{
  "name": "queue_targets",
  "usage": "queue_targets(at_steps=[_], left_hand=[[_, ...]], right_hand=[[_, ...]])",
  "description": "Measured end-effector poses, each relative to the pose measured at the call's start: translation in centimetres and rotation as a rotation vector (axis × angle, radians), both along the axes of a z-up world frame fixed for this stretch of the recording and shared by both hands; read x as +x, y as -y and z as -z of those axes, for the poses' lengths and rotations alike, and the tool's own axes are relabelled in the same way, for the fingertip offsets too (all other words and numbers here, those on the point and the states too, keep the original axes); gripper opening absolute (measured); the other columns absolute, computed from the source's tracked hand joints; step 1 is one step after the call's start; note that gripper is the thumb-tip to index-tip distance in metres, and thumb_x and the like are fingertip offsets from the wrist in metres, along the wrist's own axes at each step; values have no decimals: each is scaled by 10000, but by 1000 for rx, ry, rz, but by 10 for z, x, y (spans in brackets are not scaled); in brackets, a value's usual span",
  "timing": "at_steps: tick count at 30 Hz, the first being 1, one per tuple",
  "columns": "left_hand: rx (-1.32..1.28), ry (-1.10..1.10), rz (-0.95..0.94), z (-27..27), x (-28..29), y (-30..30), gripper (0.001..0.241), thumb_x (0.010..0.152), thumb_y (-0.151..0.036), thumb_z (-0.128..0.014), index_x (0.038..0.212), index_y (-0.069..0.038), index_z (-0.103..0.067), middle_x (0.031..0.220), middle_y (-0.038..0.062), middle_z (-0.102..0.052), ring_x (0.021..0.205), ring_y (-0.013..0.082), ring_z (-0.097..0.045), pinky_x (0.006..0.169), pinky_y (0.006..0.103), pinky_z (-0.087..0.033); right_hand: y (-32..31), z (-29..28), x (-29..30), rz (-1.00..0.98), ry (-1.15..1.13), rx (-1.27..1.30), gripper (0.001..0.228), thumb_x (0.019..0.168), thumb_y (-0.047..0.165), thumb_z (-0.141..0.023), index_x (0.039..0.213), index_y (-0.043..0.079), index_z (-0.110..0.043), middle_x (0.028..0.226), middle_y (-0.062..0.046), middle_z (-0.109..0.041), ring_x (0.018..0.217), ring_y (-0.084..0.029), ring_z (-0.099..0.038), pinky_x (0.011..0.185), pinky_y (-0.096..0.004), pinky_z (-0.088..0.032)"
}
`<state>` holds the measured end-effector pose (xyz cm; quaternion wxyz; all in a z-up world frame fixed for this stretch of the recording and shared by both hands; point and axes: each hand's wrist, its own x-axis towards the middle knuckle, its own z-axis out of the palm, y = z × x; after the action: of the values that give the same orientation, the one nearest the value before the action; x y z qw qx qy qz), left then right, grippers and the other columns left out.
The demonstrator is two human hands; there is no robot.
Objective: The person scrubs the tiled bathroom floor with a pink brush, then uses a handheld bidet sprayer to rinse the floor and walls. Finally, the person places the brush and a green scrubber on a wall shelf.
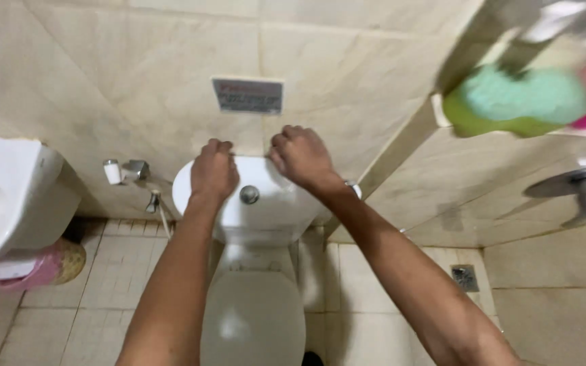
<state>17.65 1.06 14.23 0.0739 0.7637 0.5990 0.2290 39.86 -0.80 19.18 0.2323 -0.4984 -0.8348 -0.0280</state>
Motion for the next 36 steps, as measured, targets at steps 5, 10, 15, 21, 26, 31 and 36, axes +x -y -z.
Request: queue_targets(at_steps=[5,10,15,21,26,31,36], left_hand=[[20,-6,198,-104,98,16,371,905,-104,-619,1269,-44,-656,1265,170,-607,1144,358,-611,965,471,-519],[7,-74,368,-178,170,41,336,930,-148,-618,1258,-84,-656,1254,121,-598,1181,316,-603,967,474,-515],[49,-155,513,-214,213,54,360,924,-174,-638,1278,-114,-649,1248,107,-601,1177,305,-610,966,466,-527],[-5,-229,575,-231,249,79,433,902,-201,-670,1322,-121,-604,1280,116,-580,1205,316,-596,968,473,-527],[-9,-228,587,-233,260,94,511,878,-200,-682,1367,-114,-563,1305,129,-565,1213,330,-586,974,485,-520],[-21,-239,589,-219,252,113,543,878,-175,-663,1403,-110,-539,1325,139,-559,1216,338,-590,974,487,-532],[-91,-268,557,-226,239,138,551,878,-202,-681,1389,-81,-515,1351,140,-539,1252,334,-573,994,502,-522]], right_hand=[[53,-82,111,92,-19,254,130,911,190,-701,934,64,-718,901,-118,-664,872,-319,-635,821,-457,-514],[104,-145,205,200,109,383,220,860,206,-733,1037,81,-695,982,-115,-637,975,-318,-614,862,-456,-500],[131,-161,276,424,180,236,463,795,247,-757,1215,95,-634,1115,-128,-608,1080,-321,-589,924,-473,-494],[160,-172,304,545,200,3,578,774,287,-776,1297,102,-614,1150,-156,-612,1112,-365,-596,962,-486,-491],[184,-172,301,607,186,-130,637,790,311,-768,1360,99,-578,1220,-179,-603,1169,-379,-585,990,-493,-478],[213,-179,287,636,197,-184,688,814,320,-751,1430,92,-543,1287,-188,-594,1217,-387,-579,1019,-492,-485],[236,-191,268,702,251,-286,697,851,348,-728,1472,134,-495,1350,-193,-553,1269,-382,-545,1042,-504,-472]])
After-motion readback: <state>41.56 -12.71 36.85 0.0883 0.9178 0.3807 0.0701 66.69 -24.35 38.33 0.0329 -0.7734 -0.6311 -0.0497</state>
